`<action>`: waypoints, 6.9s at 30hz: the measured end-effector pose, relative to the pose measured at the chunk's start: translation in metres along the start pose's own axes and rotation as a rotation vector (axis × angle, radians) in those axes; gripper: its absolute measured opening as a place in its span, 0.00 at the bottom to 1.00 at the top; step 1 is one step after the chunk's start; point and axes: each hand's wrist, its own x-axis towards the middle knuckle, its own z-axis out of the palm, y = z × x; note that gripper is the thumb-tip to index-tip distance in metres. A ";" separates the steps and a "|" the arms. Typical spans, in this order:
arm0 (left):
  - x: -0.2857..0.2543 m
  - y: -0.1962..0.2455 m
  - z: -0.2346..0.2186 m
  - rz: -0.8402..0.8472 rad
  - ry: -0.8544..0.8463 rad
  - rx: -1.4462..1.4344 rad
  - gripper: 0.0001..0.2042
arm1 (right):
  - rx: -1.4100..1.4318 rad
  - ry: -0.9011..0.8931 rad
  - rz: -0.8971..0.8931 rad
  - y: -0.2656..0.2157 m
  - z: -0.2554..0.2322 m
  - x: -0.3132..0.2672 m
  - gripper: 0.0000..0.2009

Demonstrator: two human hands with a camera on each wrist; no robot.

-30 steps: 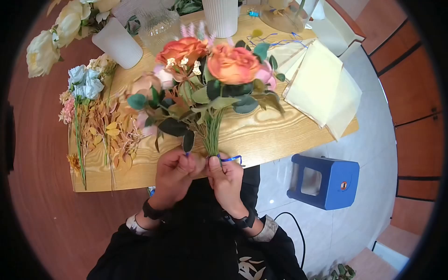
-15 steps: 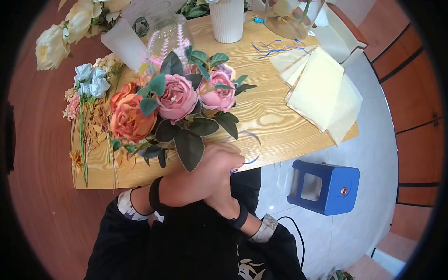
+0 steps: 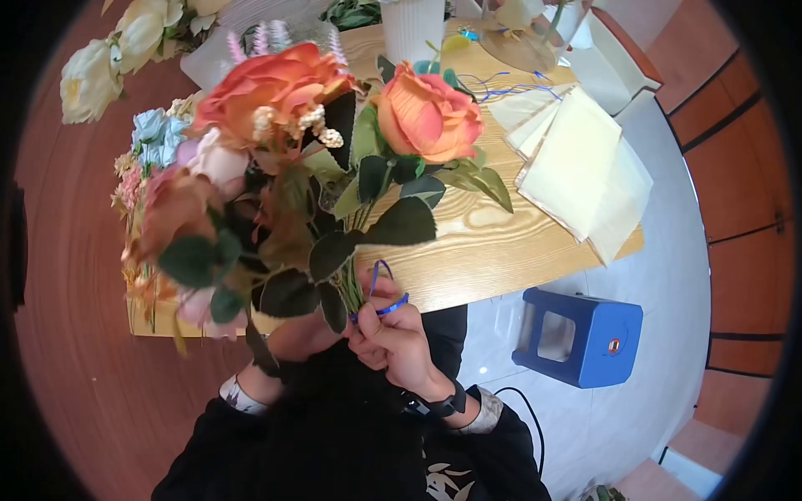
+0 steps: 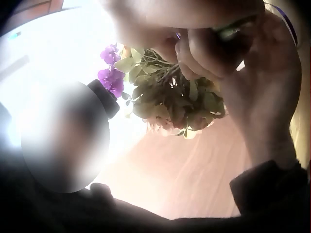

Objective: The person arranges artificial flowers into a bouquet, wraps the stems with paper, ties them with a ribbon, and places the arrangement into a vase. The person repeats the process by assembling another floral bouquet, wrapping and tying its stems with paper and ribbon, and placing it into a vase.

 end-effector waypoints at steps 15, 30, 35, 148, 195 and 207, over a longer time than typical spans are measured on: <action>0.010 -0.012 -0.007 0.165 0.109 -0.721 0.07 | -0.050 0.136 -0.157 0.000 -0.007 0.004 0.18; 0.015 0.042 0.049 0.455 0.025 1.052 0.02 | -1.081 0.323 -0.841 0.039 -0.033 0.023 0.08; 0.045 -0.014 0.029 0.687 0.071 1.795 0.05 | -1.261 0.279 -1.006 0.042 -0.032 0.022 0.09; -0.003 0.001 -0.035 0.702 0.388 0.916 0.03 | -1.429 -0.062 -0.670 -0.017 -0.010 0.054 0.10; -0.010 0.018 -0.044 0.803 0.357 1.131 0.11 | -1.230 -0.112 -0.648 -0.016 -0.007 0.069 0.02; -0.031 0.009 -0.058 0.369 0.448 0.140 0.06 | -1.336 0.069 -0.655 -0.019 -0.025 0.054 0.02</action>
